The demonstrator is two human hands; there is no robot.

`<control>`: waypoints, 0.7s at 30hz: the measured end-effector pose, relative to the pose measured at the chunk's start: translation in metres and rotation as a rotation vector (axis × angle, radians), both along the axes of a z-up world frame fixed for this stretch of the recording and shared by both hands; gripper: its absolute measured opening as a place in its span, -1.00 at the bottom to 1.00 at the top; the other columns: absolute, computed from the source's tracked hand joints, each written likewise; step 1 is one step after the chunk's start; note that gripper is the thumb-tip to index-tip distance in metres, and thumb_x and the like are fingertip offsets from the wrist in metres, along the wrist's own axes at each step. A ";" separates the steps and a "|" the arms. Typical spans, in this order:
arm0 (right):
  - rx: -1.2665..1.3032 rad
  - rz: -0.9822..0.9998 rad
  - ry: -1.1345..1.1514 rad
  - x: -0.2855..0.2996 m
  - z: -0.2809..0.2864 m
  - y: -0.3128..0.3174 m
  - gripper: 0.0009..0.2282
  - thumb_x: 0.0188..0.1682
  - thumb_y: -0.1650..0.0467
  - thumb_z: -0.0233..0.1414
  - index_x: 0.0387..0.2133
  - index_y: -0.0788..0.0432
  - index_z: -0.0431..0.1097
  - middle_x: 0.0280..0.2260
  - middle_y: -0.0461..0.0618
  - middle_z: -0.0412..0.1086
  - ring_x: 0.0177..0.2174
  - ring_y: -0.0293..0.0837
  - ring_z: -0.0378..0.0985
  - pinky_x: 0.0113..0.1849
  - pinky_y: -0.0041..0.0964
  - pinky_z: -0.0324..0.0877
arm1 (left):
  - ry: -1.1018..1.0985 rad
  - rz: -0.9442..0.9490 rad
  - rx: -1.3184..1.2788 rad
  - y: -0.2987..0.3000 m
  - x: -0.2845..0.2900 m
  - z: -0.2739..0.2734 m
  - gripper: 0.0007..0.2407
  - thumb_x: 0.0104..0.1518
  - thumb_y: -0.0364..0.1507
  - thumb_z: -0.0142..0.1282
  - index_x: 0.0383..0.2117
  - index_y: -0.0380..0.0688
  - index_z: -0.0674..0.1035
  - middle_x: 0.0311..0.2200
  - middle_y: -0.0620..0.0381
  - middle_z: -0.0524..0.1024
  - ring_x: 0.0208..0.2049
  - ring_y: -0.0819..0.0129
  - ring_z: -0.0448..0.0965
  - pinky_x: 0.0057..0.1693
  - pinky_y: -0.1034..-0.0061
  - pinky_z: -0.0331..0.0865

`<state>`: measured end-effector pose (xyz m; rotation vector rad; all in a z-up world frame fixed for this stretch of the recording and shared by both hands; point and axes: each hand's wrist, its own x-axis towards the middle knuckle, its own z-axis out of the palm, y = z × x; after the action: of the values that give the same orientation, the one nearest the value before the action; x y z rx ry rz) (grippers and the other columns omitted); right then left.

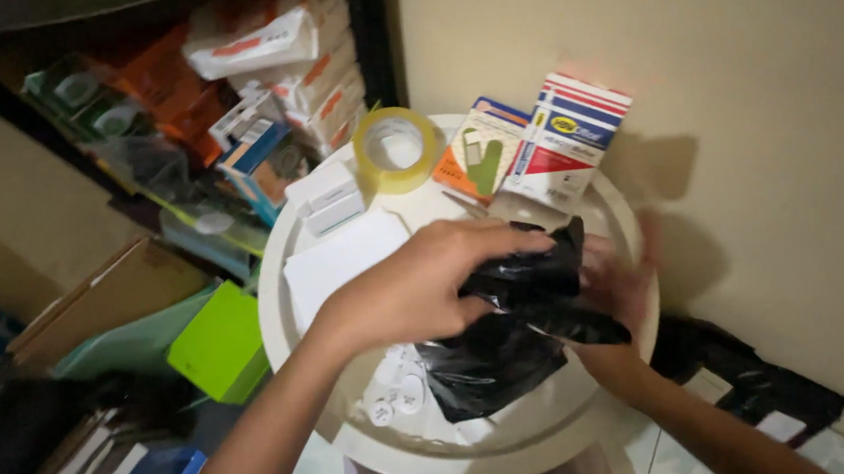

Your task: Sealing a black shipping bag with yellow tape and attaching a printed shipping label.

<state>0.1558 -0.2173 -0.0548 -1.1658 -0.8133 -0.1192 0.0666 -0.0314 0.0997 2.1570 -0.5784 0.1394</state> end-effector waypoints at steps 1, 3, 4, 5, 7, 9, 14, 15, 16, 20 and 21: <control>0.000 -0.014 0.001 -0.003 0.000 -0.007 0.09 -0.50 0.43 0.24 0.26 0.05 -0.49 -0.15 0.05 0.30 -0.09 -0.14 0.37 -0.03 -0.27 0.39 | 0.001 -0.014 0.000 -0.003 0.002 -0.005 -0.54 -0.27 -0.74 0.06 -0.10 -0.38 0.42 -0.26 -0.33 0.48 -0.14 -0.33 0.42 -0.01 -0.04 0.30; 0.002 -0.331 -0.189 -0.009 -0.001 -0.025 -0.03 -0.32 0.24 0.12 0.26 0.17 -0.50 -0.23 0.14 0.35 -0.11 -0.01 0.46 0.06 -0.18 0.31 | -0.019 0.087 0.289 -0.011 0.003 -0.018 -0.50 -0.23 -0.61 0.03 0.00 -0.17 0.35 -0.09 0.00 0.42 -0.06 0.05 0.41 -0.02 0.31 0.27; 0.000 -0.337 -0.184 -0.009 0.002 -0.028 -0.03 -0.32 0.24 0.12 0.26 0.17 -0.50 -0.23 0.14 0.35 -0.11 -0.01 0.46 0.06 -0.18 0.31 | -0.014 0.080 0.288 -0.014 0.002 -0.020 -0.50 -0.23 -0.61 0.03 0.00 -0.17 0.35 -0.09 0.00 0.42 -0.06 0.05 0.41 -0.02 0.31 0.27; 0.084 -0.283 -0.249 -0.008 0.006 -0.031 -0.06 -0.31 0.33 0.13 0.27 0.11 -0.46 -0.31 0.16 0.37 -0.25 -0.04 0.48 -0.03 -0.19 0.37 | -0.013 0.119 0.319 -0.017 0.001 -0.021 -0.47 -0.21 -0.57 0.01 0.04 -0.17 0.30 -0.06 0.00 0.40 -0.07 0.03 0.40 -0.06 0.28 0.28; 0.168 -0.228 -0.311 -0.009 0.011 -0.034 -0.07 -0.31 0.42 0.14 0.28 0.06 -0.42 -0.40 0.18 0.40 -0.38 -0.07 0.49 -0.12 -0.22 0.43 | -0.010 0.157 0.348 -0.023 -0.002 -0.022 -0.44 -0.19 -0.54 0.00 0.09 -0.17 0.24 -0.02 -0.01 0.37 -0.08 0.02 0.40 -0.11 0.24 0.29; 0.064 -0.196 -0.185 -0.010 0.015 -0.033 -0.07 -0.32 0.37 0.18 0.28 0.10 -0.38 -0.22 0.13 0.38 -0.18 -0.14 0.45 0.04 -0.25 0.31 | 0.036 0.227 0.305 -0.030 -0.003 -0.020 -0.52 -0.07 -0.44 0.05 0.07 -0.14 0.27 -0.06 -0.03 0.41 -0.09 0.04 0.41 -0.12 0.24 0.30; 0.073 -0.141 0.005 -0.013 0.031 -0.024 -0.27 -0.18 0.37 0.10 0.22 0.24 -0.21 -0.41 0.00 0.39 -0.33 -0.21 0.49 -0.09 -0.31 0.44 | -0.013 0.268 0.265 -0.045 -0.011 -0.020 -0.60 0.03 -0.32 0.02 0.00 -0.18 0.34 -0.12 -0.04 0.45 -0.16 0.03 0.46 -0.13 0.28 0.32; 0.075 -0.117 0.123 -0.013 0.032 -0.023 -0.28 -0.18 0.37 0.11 0.22 0.24 -0.17 -0.40 -0.03 0.40 -0.34 -0.24 0.49 -0.19 -0.41 0.45 | -0.053 0.283 0.225 -0.049 -0.013 -0.019 -0.65 0.06 -0.31 -0.03 -0.04 -0.19 0.37 -0.16 -0.02 0.48 -0.19 0.06 0.49 -0.14 0.32 0.34; 0.075 -0.117 0.127 -0.014 0.034 -0.021 -0.28 -0.18 0.37 0.11 0.22 0.24 -0.17 -0.40 -0.03 0.40 -0.34 -0.24 0.49 -0.19 -0.41 0.45 | -0.049 0.282 0.226 -0.052 -0.014 -0.022 -0.65 0.06 -0.31 -0.03 -0.04 -0.19 0.37 -0.16 -0.02 0.48 -0.19 0.06 0.49 -0.14 0.32 0.34; 0.181 -0.001 0.210 -0.014 0.039 -0.016 -0.34 -0.17 0.50 0.08 0.21 0.22 -0.13 -0.52 -0.15 0.34 -0.49 -0.31 0.44 -0.32 -0.50 0.42 | -0.124 0.415 0.212 -0.063 -0.015 -0.030 -0.70 0.09 -0.26 -0.08 -0.13 -0.14 0.44 -0.33 0.07 0.55 -0.34 0.10 0.54 -0.31 0.30 0.35; 0.202 0.024 0.226 -0.014 0.040 -0.016 -0.33 -0.17 0.48 0.11 0.21 0.21 -0.13 -0.50 -0.13 0.37 -0.46 -0.28 0.48 -0.27 -0.46 0.45 | -0.128 0.471 0.198 -0.065 -0.016 -0.031 -0.71 0.09 -0.26 -0.08 -0.14 -0.10 0.45 -0.42 0.08 0.57 -0.40 0.09 0.54 -0.38 0.29 0.35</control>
<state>0.1422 -0.2331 -0.0150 -0.9583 -0.6005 -0.0474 0.0509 -0.0962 0.0686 2.4590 -0.1478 0.4969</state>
